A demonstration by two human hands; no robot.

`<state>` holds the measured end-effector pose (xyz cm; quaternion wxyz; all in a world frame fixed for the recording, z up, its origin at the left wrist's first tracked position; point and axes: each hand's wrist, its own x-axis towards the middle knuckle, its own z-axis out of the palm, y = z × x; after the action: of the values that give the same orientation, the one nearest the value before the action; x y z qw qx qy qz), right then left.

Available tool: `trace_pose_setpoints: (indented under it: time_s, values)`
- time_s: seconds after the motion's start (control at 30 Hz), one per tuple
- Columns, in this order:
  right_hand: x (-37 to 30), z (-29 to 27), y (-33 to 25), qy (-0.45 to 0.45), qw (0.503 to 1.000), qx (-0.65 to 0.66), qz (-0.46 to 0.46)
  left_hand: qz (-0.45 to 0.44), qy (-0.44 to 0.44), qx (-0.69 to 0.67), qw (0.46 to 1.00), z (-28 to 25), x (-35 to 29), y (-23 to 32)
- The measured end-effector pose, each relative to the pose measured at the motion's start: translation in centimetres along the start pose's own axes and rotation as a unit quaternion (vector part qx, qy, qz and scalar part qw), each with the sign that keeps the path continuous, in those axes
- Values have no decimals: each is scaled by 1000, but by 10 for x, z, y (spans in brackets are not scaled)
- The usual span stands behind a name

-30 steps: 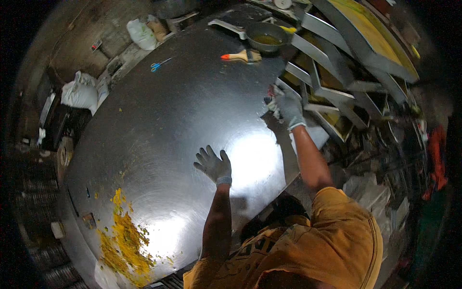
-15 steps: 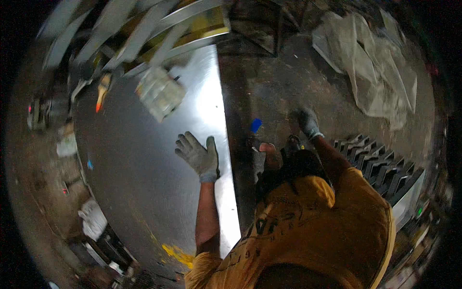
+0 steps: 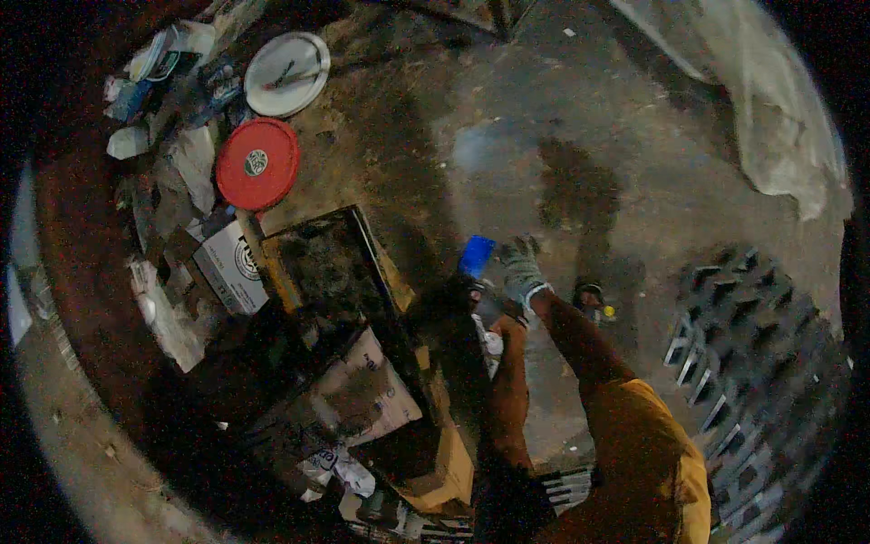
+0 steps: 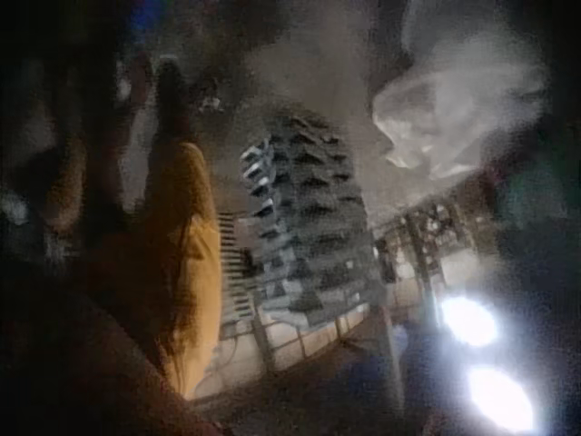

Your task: The person repeatedly wipes the interior and exterior surfaces of rectangular metal trays using a blue sponge and a cloth. They handle each tray one at a time, flip it to access different sides, and place cleaned trays into a stack nearby.

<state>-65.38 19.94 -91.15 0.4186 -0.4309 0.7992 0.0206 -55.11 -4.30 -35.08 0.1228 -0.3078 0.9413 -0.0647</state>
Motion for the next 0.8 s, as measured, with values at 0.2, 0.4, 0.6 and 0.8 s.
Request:
trace_pose_setpoints:
  time_s: [0.2,0.4,0.6,0.8]
  values:
    - [91,59,24,100,990,-59,-84,-4,-52,-17,999,43,26,29]
    - [63,43,44,61,953,259,145,-24,-50,-43,998,8,25,20]
    - [-123,41,26,186,771,549,263,-32,2,-114,993,-46,-15,-23]
    - [-297,-84,-37,279,403,844,218,-28,106,-105,988,-44,-33,-70]
